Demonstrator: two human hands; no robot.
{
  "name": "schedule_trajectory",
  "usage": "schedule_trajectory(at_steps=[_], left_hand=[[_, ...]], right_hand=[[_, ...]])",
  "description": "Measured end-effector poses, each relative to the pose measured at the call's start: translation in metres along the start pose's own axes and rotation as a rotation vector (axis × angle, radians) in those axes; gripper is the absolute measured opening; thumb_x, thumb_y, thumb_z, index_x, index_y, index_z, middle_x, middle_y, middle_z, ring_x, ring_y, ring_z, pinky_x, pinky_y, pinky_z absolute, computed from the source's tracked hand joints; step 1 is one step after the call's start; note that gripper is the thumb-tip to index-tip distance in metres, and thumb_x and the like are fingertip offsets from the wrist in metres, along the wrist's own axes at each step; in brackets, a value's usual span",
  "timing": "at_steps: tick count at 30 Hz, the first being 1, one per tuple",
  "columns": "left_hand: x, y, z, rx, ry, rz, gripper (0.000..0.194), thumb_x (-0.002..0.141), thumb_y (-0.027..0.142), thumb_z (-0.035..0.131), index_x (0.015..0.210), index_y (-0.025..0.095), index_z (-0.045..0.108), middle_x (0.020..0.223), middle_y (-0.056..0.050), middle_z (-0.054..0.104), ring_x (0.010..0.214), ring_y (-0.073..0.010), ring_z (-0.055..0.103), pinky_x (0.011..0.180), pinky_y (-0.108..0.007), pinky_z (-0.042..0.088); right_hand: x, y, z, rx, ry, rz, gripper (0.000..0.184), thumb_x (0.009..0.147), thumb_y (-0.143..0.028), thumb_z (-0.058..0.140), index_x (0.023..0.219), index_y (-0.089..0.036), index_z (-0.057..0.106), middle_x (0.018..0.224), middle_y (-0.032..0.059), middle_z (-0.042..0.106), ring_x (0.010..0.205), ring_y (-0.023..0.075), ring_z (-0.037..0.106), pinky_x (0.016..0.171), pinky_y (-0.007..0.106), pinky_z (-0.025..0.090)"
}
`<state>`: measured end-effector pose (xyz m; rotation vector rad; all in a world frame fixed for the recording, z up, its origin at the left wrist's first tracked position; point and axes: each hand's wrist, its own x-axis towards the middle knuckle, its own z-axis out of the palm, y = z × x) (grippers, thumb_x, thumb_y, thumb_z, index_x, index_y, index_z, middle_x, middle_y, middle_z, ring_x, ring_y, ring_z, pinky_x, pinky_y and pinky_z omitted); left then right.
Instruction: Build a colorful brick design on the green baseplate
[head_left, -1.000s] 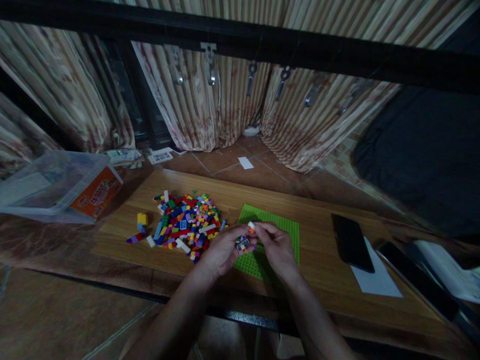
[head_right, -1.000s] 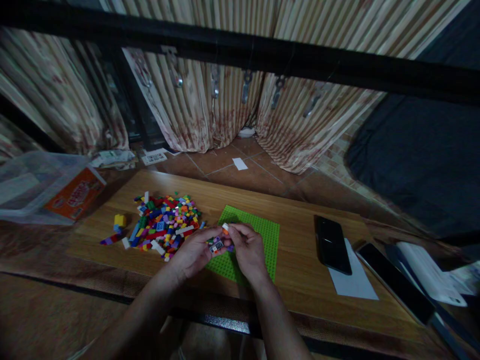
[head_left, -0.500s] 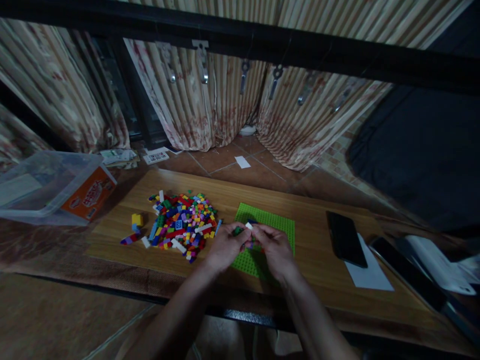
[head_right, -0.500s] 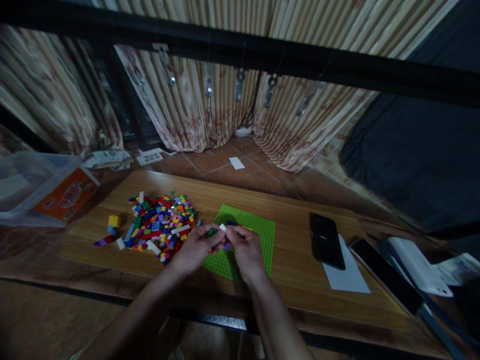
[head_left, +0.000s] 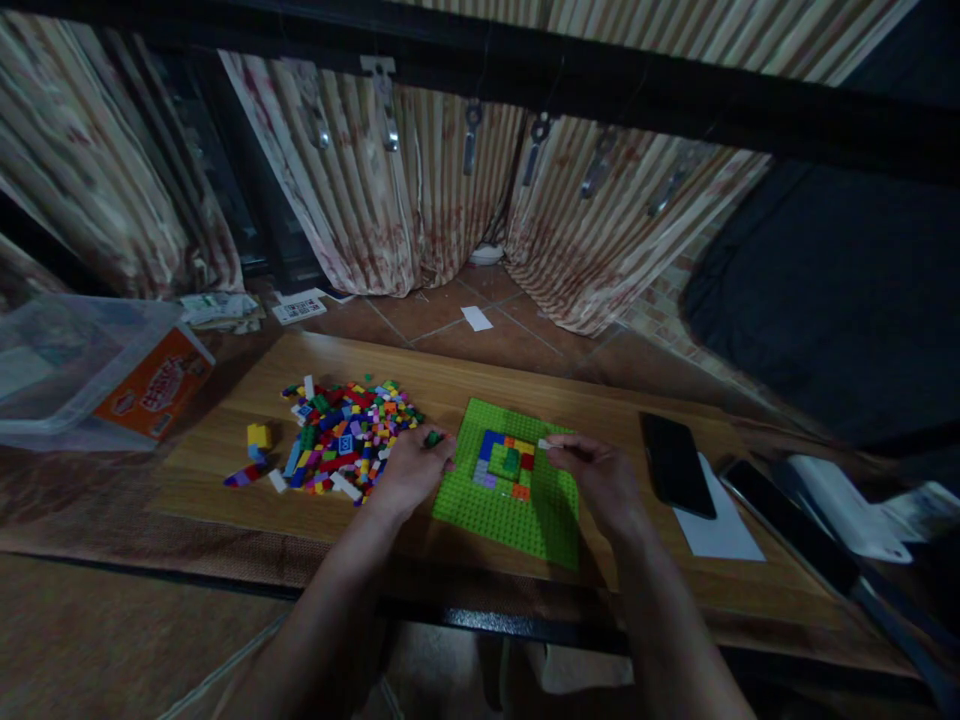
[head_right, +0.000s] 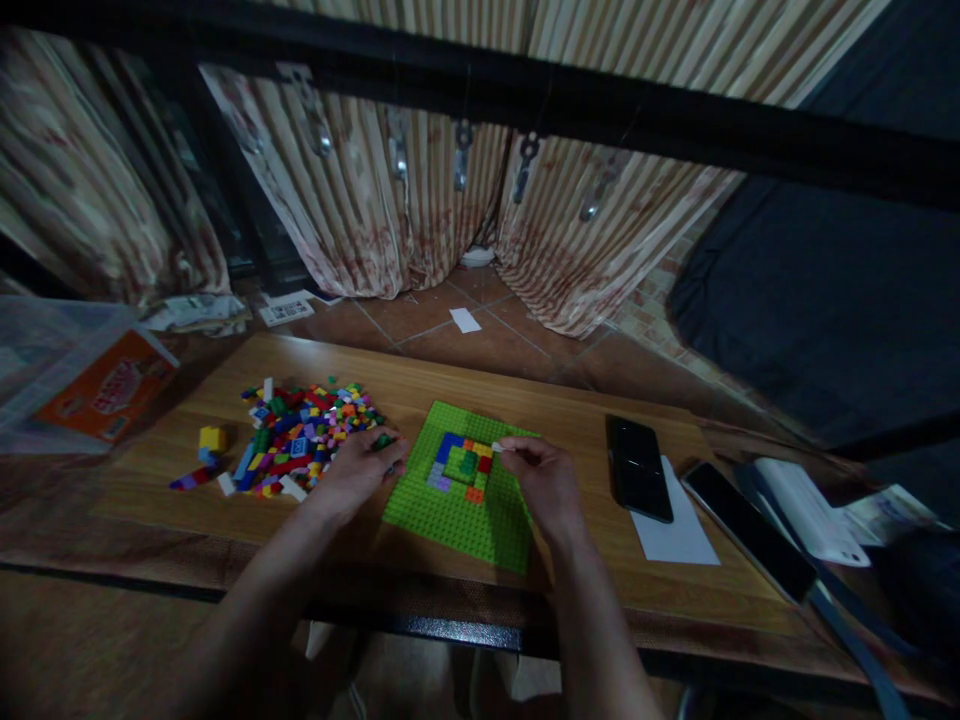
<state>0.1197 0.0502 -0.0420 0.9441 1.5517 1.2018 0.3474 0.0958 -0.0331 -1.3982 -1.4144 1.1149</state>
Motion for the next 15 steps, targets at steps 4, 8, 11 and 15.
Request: schedule_trajectory(at_steps=[4,8,11,15], left_hand=[[0.004,-0.004,-0.007,0.375,0.026,0.067,0.017,0.077,0.03,0.053,0.07,0.016,0.06,0.055,0.002,0.059,0.053,-0.0122,0.055,0.054,-0.022,0.037],[0.002,-0.002,-0.008,0.546,0.027,0.077,0.015,0.079,0.026,0.052,0.073,0.016,0.061,0.06,0.0,0.061,0.058,-0.0129,0.058,0.056,-0.022,0.038],[0.0,-0.001,-0.008,0.567,0.011,0.069,0.015,0.08,0.026,0.051,0.073,0.016,0.061,0.061,0.0,0.061,0.059,-0.013,0.059,0.055,-0.021,0.039],[-0.001,-0.001,-0.008,0.578,0.011,0.07,0.016,0.081,0.025,0.051,0.075,0.015,0.062,0.063,-0.002,0.063,0.061,-0.0132,0.06,0.055,-0.021,0.04]], right_hand=[[-0.005,0.005,0.009,-0.368,-0.03,-0.191,0.019,0.078,-0.029,0.056,0.081,-0.02,0.073,0.088,0.0057,0.07,0.082,0.0186,0.064,0.082,0.035,0.048],[-0.01,0.003,0.018,-0.539,-0.074,-0.365,0.027,0.085,-0.019,0.045,0.084,-0.018,0.071,0.091,0.0066,0.068,0.082,0.0167,0.063,0.079,0.03,0.048],[-0.014,0.003,0.022,-0.62,-0.079,-0.441,0.026,0.085,-0.015,0.044,0.083,-0.019,0.07,0.09,0.0054,0.068,0.081,0.0164,0.062,0.078,0.029,0.048],[-0.016,0.008,0.029,-0.729,-0.042,-0.488,0.027,0.082,-0.009,0.043,0.08,-0.019,0.068,0.087,0.0052,0.067,0.08,0.0168,0.061,0.077,0.029,0.048]])
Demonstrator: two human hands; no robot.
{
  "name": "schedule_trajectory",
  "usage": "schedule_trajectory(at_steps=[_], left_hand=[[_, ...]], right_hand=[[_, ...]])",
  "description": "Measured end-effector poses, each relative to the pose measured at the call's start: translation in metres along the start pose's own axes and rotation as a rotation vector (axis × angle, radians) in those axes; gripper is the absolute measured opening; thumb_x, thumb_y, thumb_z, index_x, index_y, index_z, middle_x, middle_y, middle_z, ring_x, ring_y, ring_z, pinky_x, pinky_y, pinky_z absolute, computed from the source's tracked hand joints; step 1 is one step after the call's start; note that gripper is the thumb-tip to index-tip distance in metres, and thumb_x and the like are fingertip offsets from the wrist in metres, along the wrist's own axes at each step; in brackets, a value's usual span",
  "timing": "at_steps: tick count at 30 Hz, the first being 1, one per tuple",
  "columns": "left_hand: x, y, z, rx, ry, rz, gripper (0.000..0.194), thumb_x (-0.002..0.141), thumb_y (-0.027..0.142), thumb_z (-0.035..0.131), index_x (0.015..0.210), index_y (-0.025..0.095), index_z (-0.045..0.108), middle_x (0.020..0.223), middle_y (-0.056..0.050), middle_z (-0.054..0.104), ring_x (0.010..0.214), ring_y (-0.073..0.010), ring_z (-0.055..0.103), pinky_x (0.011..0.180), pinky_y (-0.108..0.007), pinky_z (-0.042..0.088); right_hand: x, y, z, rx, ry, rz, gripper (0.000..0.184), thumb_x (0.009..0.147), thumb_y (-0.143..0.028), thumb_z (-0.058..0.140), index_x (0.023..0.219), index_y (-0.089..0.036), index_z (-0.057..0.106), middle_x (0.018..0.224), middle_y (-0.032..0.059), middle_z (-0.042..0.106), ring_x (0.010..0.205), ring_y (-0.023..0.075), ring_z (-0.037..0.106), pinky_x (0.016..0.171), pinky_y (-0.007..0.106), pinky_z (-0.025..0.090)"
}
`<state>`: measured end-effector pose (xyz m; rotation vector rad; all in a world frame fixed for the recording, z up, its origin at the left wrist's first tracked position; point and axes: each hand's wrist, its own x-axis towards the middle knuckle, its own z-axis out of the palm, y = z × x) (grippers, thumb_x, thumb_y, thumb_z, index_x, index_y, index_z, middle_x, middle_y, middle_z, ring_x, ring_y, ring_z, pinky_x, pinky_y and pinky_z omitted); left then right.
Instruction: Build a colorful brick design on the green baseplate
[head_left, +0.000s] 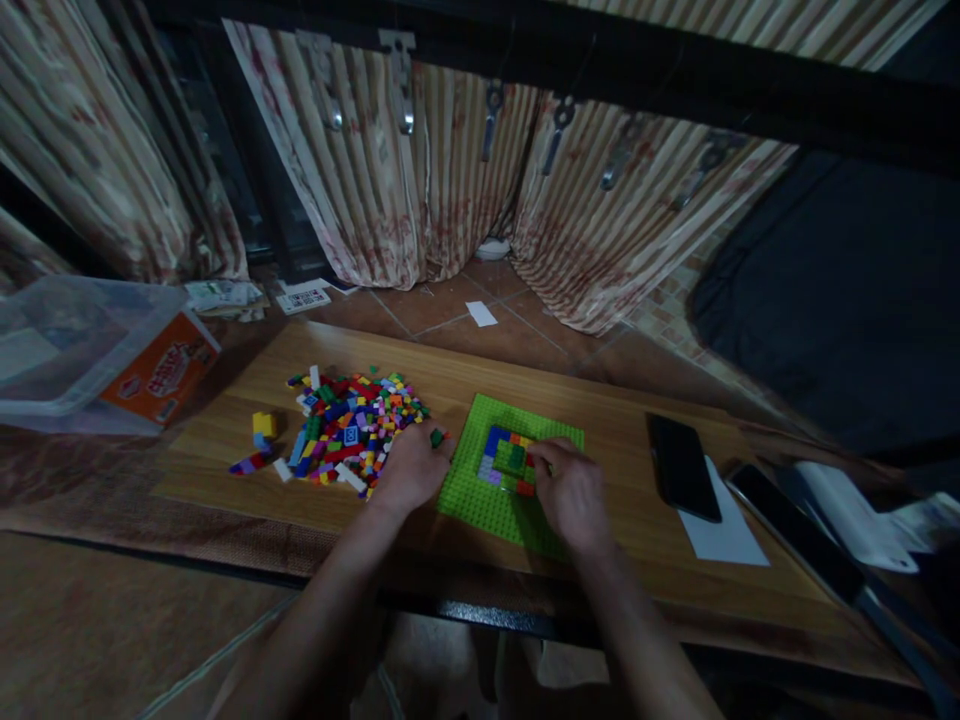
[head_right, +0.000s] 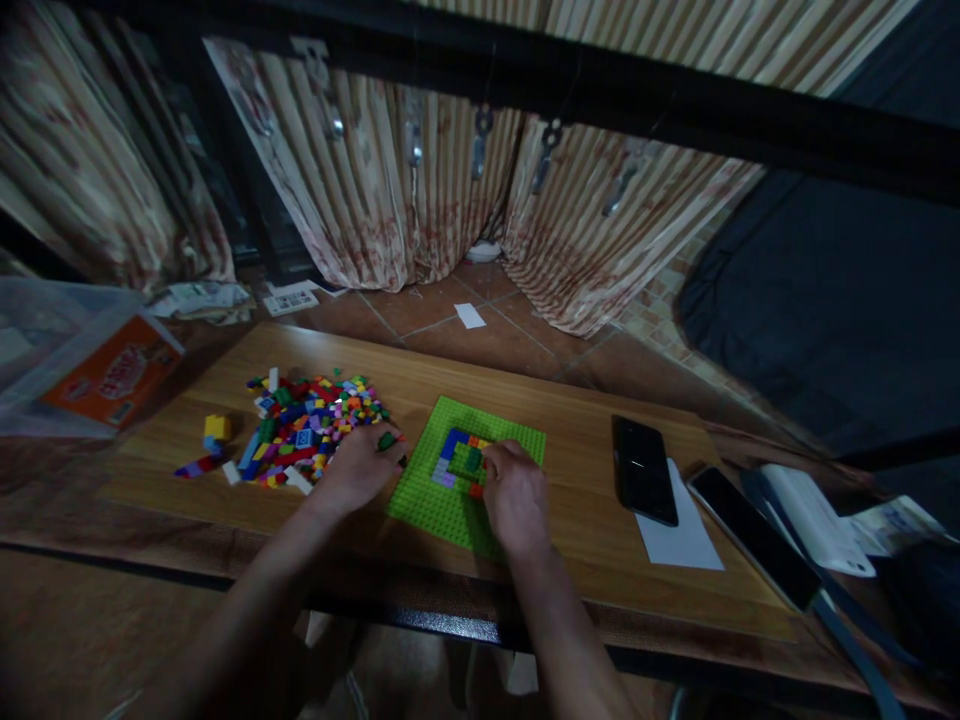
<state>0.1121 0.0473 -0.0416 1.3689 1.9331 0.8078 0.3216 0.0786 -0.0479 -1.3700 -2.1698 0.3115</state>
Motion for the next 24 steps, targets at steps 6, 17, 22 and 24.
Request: schedule_trajectory(at_steps=[6,17,22,24], left_hand=[[-0.002,0.004,-0.004,0.044,-0.003,0.0,0.015,0.082,0.023,0.052,0.079,0.015,0.065,0.07,-0.003,0.066,0.065,-0.013,0.061,0.06,-0.021,0.042],[-0.006,0.008,-0.007,0.079,-0.002,-0.023,0.015,0.082,0.022,0.054,0.084,0.015,0.068,0.072,-0.005,0.068,0.068,-0.0139,0.062,0.067,-0.023,0.043],[-0.004,0.006,-0.007,0.086,0.008,-0.018,0.016,0.082,0.021,0.054,0.086,0.015,0.068,0.076,-0.005,0.069,0.071,-0.0144,0.062,0.069,-0.024,0.044],[-0.004,0.005,-0.006,0.09,0.009,-0.011,0.016,0.081,0.022,0.055,0.086,0.015,0.068,0.075,-0.005,0.069,0.071,-0.0146,0.062,0.069,-0.024,0.044]], right_hand=[[-0.003,-0.007,0.008,-0.086,-0.003,-0.042,0.029,0.084,-0.008,0.04,0.084,-0.017,0.068,0.094,0.0084,0.067,0.087,0.0187,0.061,0.081,0.031,0.049],[-0.015,0.001,0.012,-0.14,-0.018,-0.104,0.033,0.088,-0.015,0.039,0.097,-0.013,0.071,0.106,0.0138,0.067,0.099,0.0236,0.061,0.089,0.039,0.051],[-0.014,-0.002,0.009,-0.048,-0.011,-0.079,0.033,0.087,-0.015,0.039,0.094,-0.016,0.071,0.104,0.0112,0.068,0.096,0.0219,0.063,0.088,0.039,0.051],[-0.012,-0.004,0.007,0.005,-0.008,-0.038,0.031,0.086,-0.016,0.041,0.094,-0.017,0.07,0.102,0.0098,0.069,0.094,0.021,0.063,0.089,0.039,0.05]])
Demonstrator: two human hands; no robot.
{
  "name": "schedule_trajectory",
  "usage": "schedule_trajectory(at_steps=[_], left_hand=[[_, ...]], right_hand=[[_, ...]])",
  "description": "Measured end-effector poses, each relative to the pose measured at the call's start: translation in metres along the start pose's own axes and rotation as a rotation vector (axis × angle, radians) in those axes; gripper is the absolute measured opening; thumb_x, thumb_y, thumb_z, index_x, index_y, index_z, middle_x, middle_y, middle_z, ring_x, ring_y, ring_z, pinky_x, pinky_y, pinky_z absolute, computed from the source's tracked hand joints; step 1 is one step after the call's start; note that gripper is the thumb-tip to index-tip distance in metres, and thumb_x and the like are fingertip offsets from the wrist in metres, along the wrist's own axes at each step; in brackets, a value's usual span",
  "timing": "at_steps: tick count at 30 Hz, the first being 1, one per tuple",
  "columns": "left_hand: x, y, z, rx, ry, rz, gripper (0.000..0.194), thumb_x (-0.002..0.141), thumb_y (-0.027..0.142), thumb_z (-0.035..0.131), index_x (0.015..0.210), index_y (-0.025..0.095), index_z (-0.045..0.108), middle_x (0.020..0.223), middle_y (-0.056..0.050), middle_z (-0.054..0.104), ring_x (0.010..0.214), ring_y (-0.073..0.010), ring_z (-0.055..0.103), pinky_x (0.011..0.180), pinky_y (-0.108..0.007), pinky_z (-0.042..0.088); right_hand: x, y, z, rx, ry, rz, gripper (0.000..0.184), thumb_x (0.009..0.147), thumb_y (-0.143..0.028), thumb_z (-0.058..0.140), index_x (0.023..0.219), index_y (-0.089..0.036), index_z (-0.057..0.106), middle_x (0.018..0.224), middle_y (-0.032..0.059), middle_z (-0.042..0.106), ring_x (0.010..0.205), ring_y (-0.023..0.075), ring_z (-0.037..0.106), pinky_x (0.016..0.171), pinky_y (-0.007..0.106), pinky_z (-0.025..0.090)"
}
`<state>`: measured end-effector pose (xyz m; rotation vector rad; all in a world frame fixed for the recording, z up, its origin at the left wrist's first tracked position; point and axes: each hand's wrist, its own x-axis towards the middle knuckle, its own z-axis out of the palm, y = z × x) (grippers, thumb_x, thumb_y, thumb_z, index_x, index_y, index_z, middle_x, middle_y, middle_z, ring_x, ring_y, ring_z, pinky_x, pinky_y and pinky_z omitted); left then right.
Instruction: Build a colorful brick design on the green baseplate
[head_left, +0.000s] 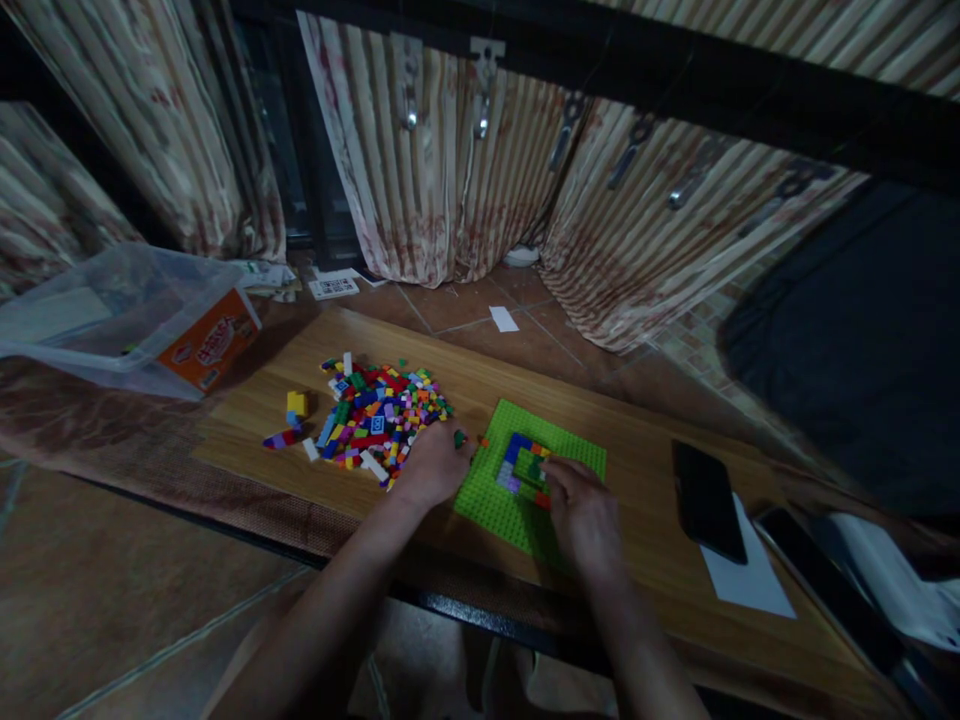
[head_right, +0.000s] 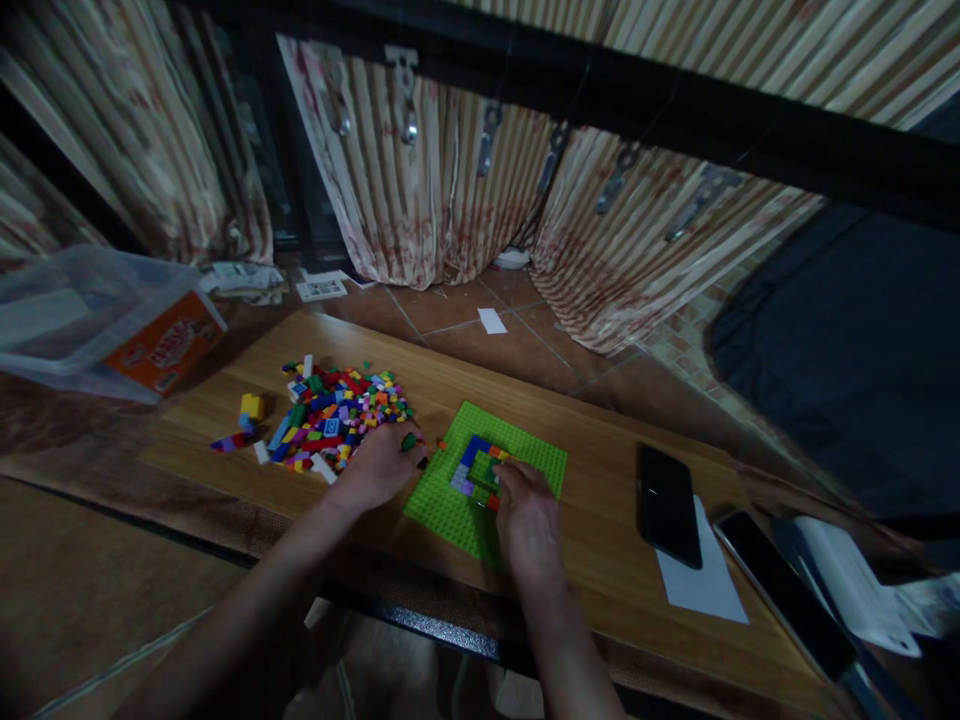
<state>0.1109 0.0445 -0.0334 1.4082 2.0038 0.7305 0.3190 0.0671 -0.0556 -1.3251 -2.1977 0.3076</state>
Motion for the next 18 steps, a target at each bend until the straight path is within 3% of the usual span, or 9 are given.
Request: schedule_trajectory(at_steps=[12,18], left_hand=[[-0.003,0.004,-0.004,-0.03,-0.014,0.014,0.016,0.082,0.023,0.054,0.085,0.016,0.069,0.071,-0.004,0.068,0.07,-0.0151,0.062,0.069,-0.024,0.045],[-0.003,0.002,-0.003,-0.025,0.001,0.024,0.016,0.081,0.024,0.056,0.086,0.016,0.069,0.074,-0.004,0.068,0.073,-0.0155,0.063,0.072,-0.024,0.045]], right_hand=[[0.006,0.008,-0.002,0.17,-0.029,0.143,0.02,0.081,-0.026,0.054,0.093,-0.021,0.07,0.105,0.0065,0.067,0.1,0.0209,0.059,0.095,0.042,0.044],[0.008,0.012,-0.002,0.219,-0.032,0.164,0.019,0.076,-0.025,0.057,0.089,-0.021,0.07,0.102,0.0061,0.063,0.093,0.019,0.06,0.089,0.039,0.048]])
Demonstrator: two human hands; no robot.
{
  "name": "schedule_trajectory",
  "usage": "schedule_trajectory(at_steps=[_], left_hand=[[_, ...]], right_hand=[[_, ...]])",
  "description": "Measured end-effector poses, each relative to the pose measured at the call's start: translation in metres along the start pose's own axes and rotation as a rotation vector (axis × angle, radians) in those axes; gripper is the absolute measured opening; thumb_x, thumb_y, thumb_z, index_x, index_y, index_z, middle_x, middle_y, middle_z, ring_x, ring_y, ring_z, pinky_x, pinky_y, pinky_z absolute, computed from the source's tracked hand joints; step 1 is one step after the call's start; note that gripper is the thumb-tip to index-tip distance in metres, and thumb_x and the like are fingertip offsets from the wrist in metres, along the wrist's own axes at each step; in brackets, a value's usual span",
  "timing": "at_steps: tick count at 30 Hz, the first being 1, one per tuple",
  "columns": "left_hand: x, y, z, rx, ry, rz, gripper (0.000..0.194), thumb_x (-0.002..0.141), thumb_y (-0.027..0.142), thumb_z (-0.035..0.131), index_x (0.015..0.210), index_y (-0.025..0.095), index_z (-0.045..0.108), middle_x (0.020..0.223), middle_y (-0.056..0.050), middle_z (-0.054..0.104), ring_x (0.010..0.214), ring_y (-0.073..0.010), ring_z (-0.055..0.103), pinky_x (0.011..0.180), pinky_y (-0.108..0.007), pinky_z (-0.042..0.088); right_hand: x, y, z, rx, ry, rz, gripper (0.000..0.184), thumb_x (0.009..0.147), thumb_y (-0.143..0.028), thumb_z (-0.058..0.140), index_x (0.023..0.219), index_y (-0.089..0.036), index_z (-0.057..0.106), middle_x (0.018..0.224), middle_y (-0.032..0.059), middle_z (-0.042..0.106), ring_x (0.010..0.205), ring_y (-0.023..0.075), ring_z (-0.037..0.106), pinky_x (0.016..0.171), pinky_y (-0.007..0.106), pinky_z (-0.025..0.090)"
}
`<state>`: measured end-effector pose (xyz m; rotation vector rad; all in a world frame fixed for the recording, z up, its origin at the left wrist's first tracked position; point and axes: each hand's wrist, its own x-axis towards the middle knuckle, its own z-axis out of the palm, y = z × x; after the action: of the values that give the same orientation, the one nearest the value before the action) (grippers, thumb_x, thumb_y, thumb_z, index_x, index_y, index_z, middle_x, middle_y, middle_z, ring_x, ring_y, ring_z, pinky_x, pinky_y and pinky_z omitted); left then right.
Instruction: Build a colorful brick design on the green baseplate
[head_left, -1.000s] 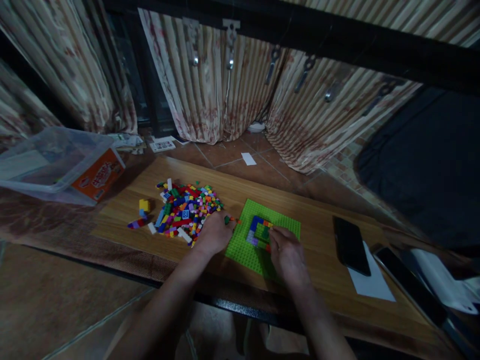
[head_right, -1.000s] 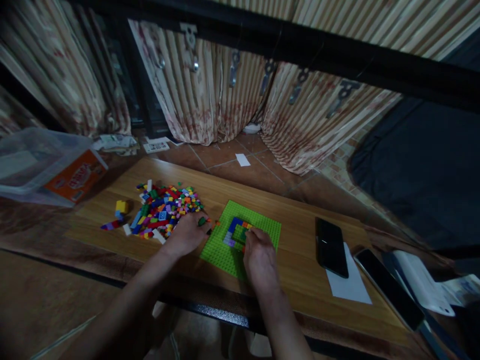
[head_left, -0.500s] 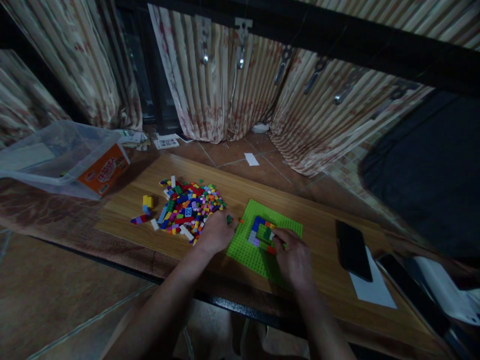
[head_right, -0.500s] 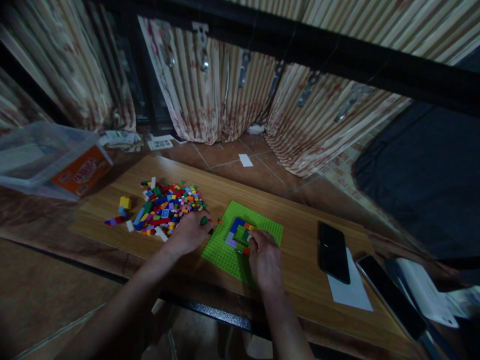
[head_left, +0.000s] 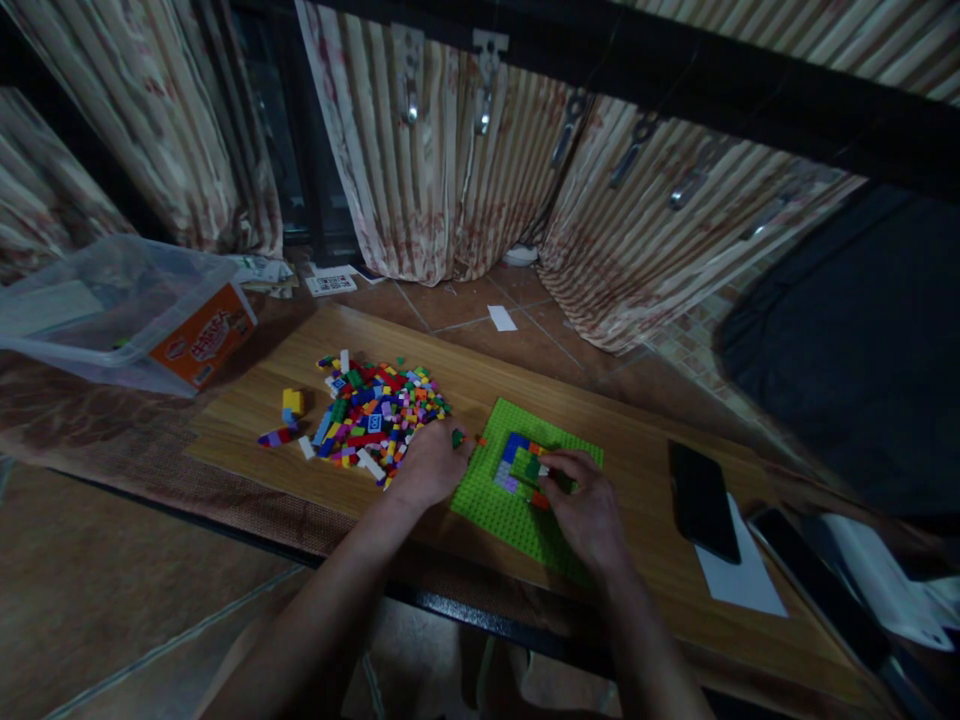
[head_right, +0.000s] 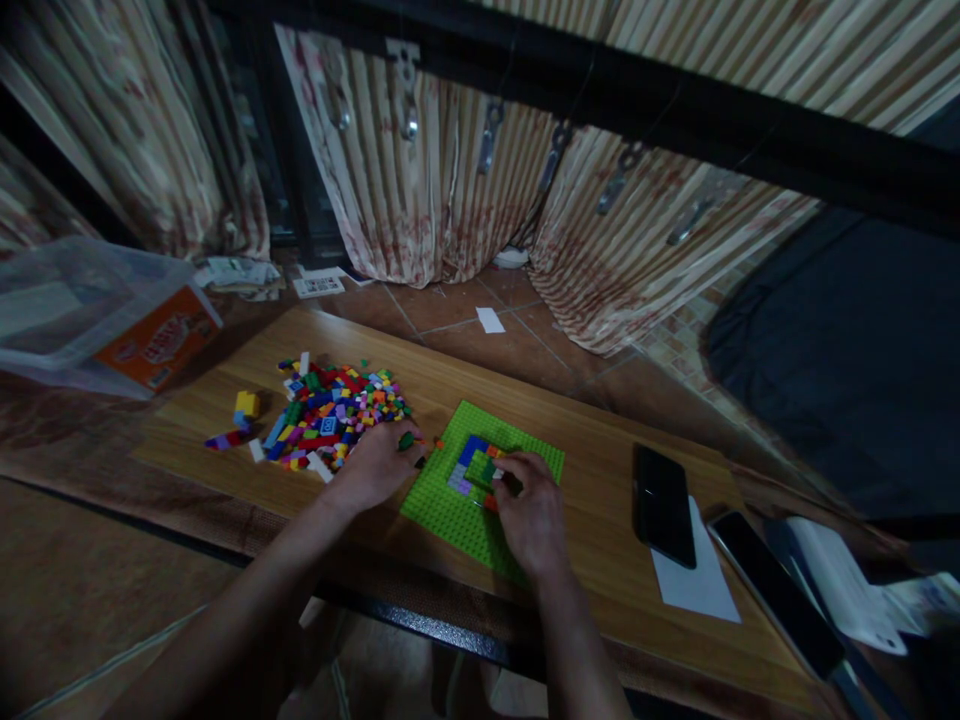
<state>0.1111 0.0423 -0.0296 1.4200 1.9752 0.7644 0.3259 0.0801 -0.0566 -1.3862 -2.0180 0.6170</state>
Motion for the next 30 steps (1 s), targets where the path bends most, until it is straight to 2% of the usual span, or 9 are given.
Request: schedule_trajectory(at_steps=[8,17,24,30], left_hand=[[-0.001,0.001,-0.001,0.003,-0.007,0.01,0.016,0.083,0.023,0.054,0.087,0.016,0.069,0.077,-0.004,0.069,0.072,-0.015,0.063,0.071,-0.024,0.045],[-0.002,0.003,-0.002,0.005,0.013,-0.001,0.017,0.083,0.021,0.054,0.091,0.016,0.068,0.086,-0.006,0.07,0.081,-0.0164,0.063,0.076,-0.026,0.044],[-0.002,0.0,0.0,0.005,0.018,-0.012,0.017,0.082,0.023,0.055,0.093,0.018,0.068,0.089,-0.005,0.071,0.085,-0.0168,0.064,0.078,-0.026,0.044],[-0.003,0.0,-0.001,0.007,0.009,-0.023,0.019,0.082,0.024,0.054,0.094,0.018,0.068,0.087,-0.005,0.071,0.084,-0.0173,0.065,0.079,-0.026,0.045]], right_hand=[[0.003,0.003,0.004,0.0,-0.036,0.001,0.019,0.073,-0.02,0.055,0.085,-0.019,0.07,0.104,0.0068,0.059,0.092,0.018,0.06,0.089,0.038,0.049],[0.0,-0.003,0.001,0.029,-0.058,0.033,0.024,0.074,-0.022,0.055,0.093,-0.021,0.069,0.106,0.006,0.064,0.093,0.0193,0.061,0.088,0.04,0.049],[-0.004,-0.004,0.0,-0.035,0.018,-0.027,0.022,0.076,-0.026,0.058,0.094,-0.024,0.071,0.101,0.0059,0.069,0.097,0.0227,0.061,0.091,0.044,0.047],[-0.008,0.002,0.002,0.11,0.022,0.123,0.021,0.074,-0.033,0.065,0.092,-0.025,0.072,0.103,0.0059,0.069,0.096,0.0233,0.064,0.091,0.045,0.047]])
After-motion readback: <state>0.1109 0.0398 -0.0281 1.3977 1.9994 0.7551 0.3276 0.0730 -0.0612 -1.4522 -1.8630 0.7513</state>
